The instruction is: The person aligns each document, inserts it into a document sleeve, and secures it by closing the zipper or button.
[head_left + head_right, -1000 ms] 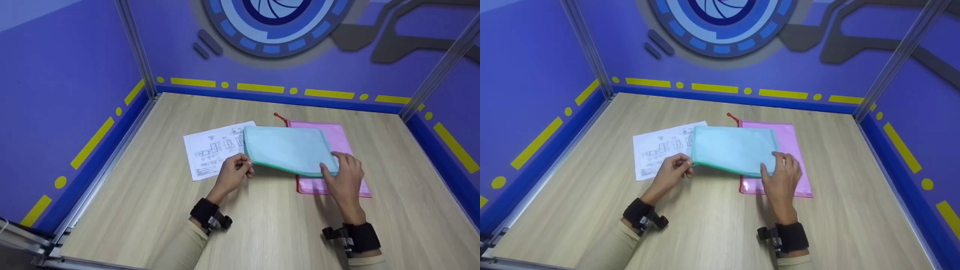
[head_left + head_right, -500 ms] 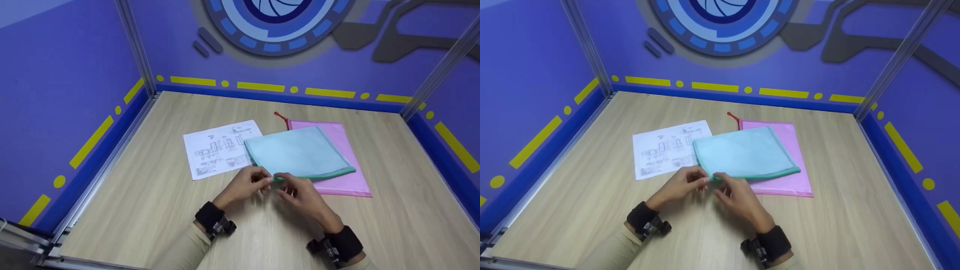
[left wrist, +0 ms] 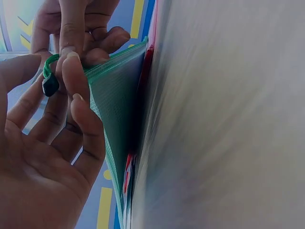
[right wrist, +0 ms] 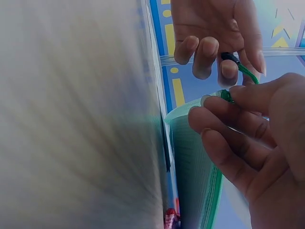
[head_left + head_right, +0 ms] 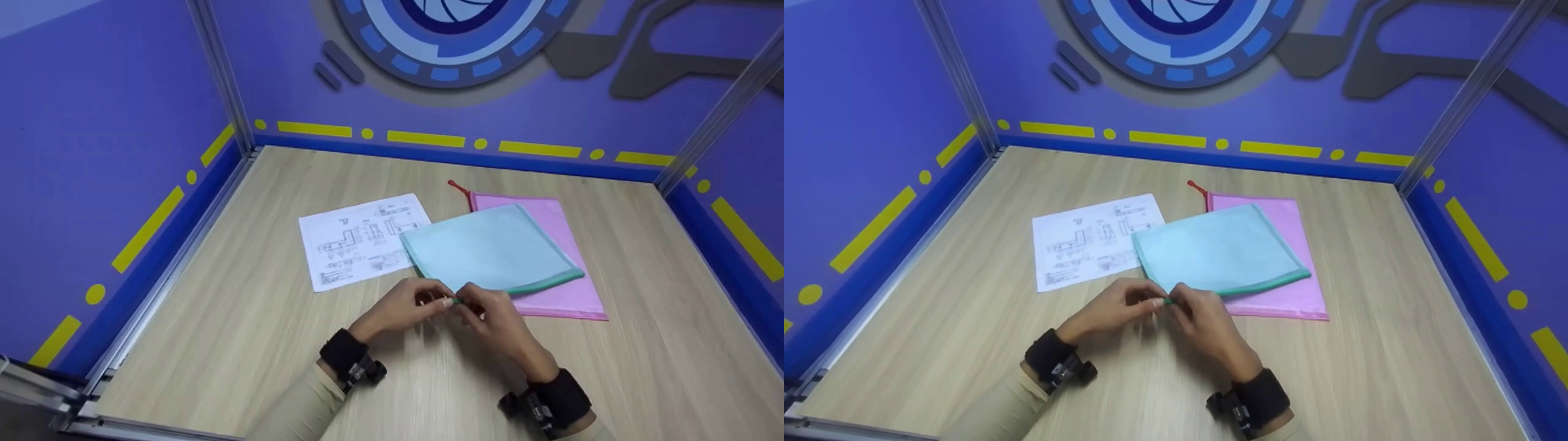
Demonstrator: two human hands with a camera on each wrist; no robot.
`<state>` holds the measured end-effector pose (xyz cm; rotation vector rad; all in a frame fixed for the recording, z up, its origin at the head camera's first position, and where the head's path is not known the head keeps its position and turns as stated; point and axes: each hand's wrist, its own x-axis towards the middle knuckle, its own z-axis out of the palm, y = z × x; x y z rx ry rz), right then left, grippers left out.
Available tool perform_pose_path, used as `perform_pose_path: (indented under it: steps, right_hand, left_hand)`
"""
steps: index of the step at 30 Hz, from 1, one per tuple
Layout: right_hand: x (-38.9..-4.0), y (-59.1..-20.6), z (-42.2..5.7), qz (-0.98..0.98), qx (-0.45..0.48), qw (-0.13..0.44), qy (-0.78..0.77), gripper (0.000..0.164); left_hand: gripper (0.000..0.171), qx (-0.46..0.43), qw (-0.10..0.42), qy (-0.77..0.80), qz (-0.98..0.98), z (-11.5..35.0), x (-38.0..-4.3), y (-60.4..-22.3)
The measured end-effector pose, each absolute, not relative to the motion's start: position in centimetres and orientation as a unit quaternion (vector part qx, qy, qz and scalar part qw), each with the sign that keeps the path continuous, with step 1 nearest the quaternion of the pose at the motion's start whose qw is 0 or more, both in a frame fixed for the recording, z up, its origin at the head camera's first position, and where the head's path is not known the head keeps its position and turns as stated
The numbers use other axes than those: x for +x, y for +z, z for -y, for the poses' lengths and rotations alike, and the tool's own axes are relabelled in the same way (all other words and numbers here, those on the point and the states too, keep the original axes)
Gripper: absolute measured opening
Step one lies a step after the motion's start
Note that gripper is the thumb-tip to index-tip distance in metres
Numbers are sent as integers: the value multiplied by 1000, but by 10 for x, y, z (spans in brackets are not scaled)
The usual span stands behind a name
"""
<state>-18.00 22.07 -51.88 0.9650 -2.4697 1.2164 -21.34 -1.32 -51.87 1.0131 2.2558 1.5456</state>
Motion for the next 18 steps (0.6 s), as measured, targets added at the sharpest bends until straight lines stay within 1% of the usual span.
perform_pose_path:
  steps: [2,5,9,11,15,18]
  right_hand:
    - [-180,-519,-220,839,325,113,422,16]
    - [-181,-521,-219,842,321,141,410,14]
    - [-182,-522,-219,844,320,189,386,18]
    - [-182,-521,-220,842,319,199,388,21]
    - [-180,-517,-221,827,319,192,421,27]
    - [-178,-512,-222,810,320,164,464,28]
  left_hand:
    - [27,343,108,522,-773,13,-213,-519]
    - [26,346,98,527,-770,13,-212,-519]
    - [27,353,68,537,-763,14,-212,-521]
    - [31,348,48,537,-766,14,-213,-521]
    - [43,323,12,511,-796,17,-217,-523]
    - [51,303,-14,457,-836,19,-219,-524]
